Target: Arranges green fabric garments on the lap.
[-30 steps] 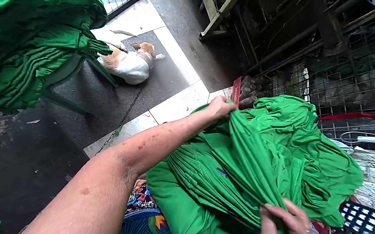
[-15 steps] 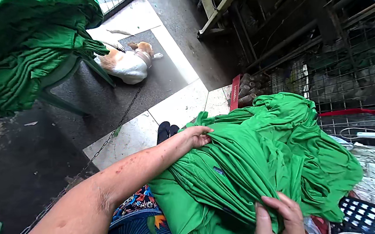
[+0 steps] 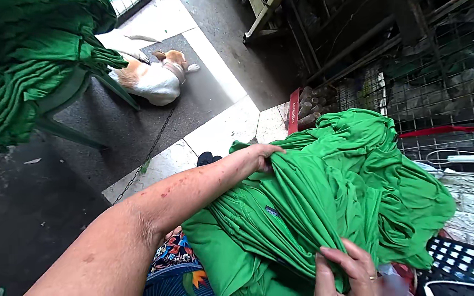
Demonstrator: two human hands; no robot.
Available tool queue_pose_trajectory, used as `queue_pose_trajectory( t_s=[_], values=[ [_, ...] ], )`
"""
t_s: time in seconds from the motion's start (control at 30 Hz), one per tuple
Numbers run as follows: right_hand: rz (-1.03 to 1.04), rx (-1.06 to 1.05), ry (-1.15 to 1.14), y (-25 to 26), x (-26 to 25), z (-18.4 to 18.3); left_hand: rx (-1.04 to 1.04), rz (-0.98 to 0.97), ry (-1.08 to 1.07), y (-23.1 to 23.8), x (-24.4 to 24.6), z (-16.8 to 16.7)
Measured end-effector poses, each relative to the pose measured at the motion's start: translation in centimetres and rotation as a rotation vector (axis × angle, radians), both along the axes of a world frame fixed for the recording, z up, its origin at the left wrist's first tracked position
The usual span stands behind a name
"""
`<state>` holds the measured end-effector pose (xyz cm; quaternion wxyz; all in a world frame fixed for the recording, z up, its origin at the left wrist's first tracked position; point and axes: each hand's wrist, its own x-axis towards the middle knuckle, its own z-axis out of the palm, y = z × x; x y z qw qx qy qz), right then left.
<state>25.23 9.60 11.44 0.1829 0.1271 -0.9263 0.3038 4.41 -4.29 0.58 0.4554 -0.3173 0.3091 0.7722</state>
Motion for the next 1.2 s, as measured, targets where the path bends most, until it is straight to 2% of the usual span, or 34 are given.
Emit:
queue_pose_trajectory(
  t_s=[0.1,0.17,0.27,0.33,0.47,0.57,0.63,0.73,0.87,1.0,1.1,1.2],
  values=[
    [0.035,0.025,-0.008,0.1,0.3,0.0,-0.036,0.115,0.237,-0.9,-0.4,1.8],
    [0.063,0.037,-0.026,0.2,0.3,-0.1,-0.141,0.069,0.364,-1.6,0.8,1.3],
    [0.090,0.064,-0.053,0.3,0.3,-0.4,-0.190,0.022,0.165,-1.7,2.9,-1.1],
    [0.099,0.089,-0.058,0.3,0.3,-0.6,-0.183,0.077,0.072,-1.5,3.3,-1.4],
    [0.093,0.073,-0.049,0.6,0.8,-0.6,-0.187,0.201,0.206,-1.7,4.8,0.9],
    [0.086,0.075,-0.062,0.5,0.8,-0.8,-0.194,0.198,0.150,-2.2,5.7,-0.2],
    [0.091,0.091,-0.066,0.2,0.7,-1.0,-0.195,0.118,0.014,-2.4,5.5,-1.3],
    [0.076,0.104,-0.063,0.0,0.6,-1.0,-0.262,-0.162,-0.037,-2.6,4.2,-1.1],
    [0.056,0.100,-0.053,-0.3,0.6,-1.1,-0.346,-0.600,0.069,-3.3,2.4,-0.4],
    [0.042,0.104,-0.053,-0.5,0.6,-1.1,-0.462,-0.841,0.174,-3.4,2.0,0.8],
    [0.045,0.118,-0.055,-0.6,0.5,-1.1,-0.389,-0.804,0.179,-2.8,2.3,-0.2],
    [0.040,0.133,-0.055,-0.7,0.5,-1.1,-0.256,-0.569,0.078,-2.3,2.6,-1.9]
  ],
)
